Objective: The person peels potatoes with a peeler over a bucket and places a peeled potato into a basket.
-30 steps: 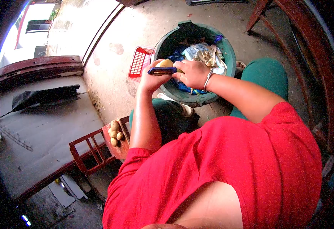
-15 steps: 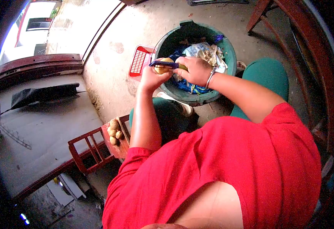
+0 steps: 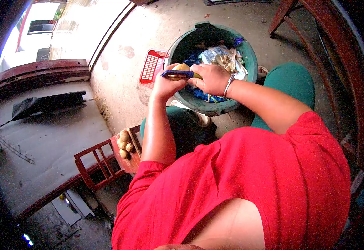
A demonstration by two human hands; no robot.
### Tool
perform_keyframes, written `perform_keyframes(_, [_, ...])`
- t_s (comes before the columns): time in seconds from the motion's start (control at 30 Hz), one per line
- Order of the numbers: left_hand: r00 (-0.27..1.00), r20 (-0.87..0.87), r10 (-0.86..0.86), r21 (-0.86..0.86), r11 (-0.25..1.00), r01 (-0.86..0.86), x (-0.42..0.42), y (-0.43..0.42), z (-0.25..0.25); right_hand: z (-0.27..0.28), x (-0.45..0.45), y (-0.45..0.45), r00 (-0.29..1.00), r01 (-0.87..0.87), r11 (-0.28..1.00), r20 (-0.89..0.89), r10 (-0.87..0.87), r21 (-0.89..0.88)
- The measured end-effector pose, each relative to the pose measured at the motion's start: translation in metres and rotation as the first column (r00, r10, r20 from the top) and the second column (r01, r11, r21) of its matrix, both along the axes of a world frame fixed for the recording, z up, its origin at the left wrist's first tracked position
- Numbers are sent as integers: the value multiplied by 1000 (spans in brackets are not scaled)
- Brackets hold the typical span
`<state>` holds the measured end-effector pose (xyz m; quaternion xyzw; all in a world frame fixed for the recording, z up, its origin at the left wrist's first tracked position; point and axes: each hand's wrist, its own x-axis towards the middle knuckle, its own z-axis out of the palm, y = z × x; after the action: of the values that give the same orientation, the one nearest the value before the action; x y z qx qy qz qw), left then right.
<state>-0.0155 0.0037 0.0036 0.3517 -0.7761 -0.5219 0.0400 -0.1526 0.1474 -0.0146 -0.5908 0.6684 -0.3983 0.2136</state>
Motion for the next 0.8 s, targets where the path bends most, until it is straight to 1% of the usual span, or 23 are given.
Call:
perform_keyframes(0.07, [1000,9,7,6,1000,-7,0,2,0,-1,1,0,1000,8,1000,-6,-8,10])
perform_keyframes(0.13, [996,-63,63,100,993,-56,1,4,2,0,1,-1,1000,23,1000,-15,-23,16])
perform_keyframes(0.23, [996,-65,57,126,991,-48,2,4,5,0,-1,-2,999,37,998,-3,-37,45])
perform_keyframes(0.27, [996,-64,55,124,991,-46,2,4,6,-5,-4,-5,993,97,987,61,-106,131])
perform_keyframes(0.3, [998,-64,20,59,998,-16,2,5,8,-9,-8,-8,977,149,964,118,-178,221])
perform_keyframes(0.33, [998,-62,-17,-8,1000,17,4,6,9,-14,-17,-10,974,163,944,106,-200,287])
perform_keyframes(0.37, [998,-62,-20,-9,1000,19,5,7,10,-19,-23,-9,978,156,947,88,-187,281])
perform_keyframes(0.43, [998,-56,8,-62,998,-12,3,6,10,-19,-22,-8,960,186,954,162,-228,235])
perform_keyframes(0.47, [998,-63,14,-60,998,-18,3,5,10,-16,-20,-7,963,182,955,155,-222,235])
perform_keyframes(0.57, [999,-31,-6,-50,999,5,4,2,8,-7,-6,-5,987,119,993,109,-119,7])
perform_keyframes(0.63, [996,-88,27,56,998,-22,2,3,7,1,-1,-2,998,31,998,64,-28,-45])
perform_keyframes(0.67, [994,-98,56,82,996,-48,3,5,6,7,2,-1,997,27,999,71,-29,30])
perform_keyframes(0.8, [999,-44,-5,38,999,6,4,2,9,-4,1,-5,997,47,999,65,-47,7])
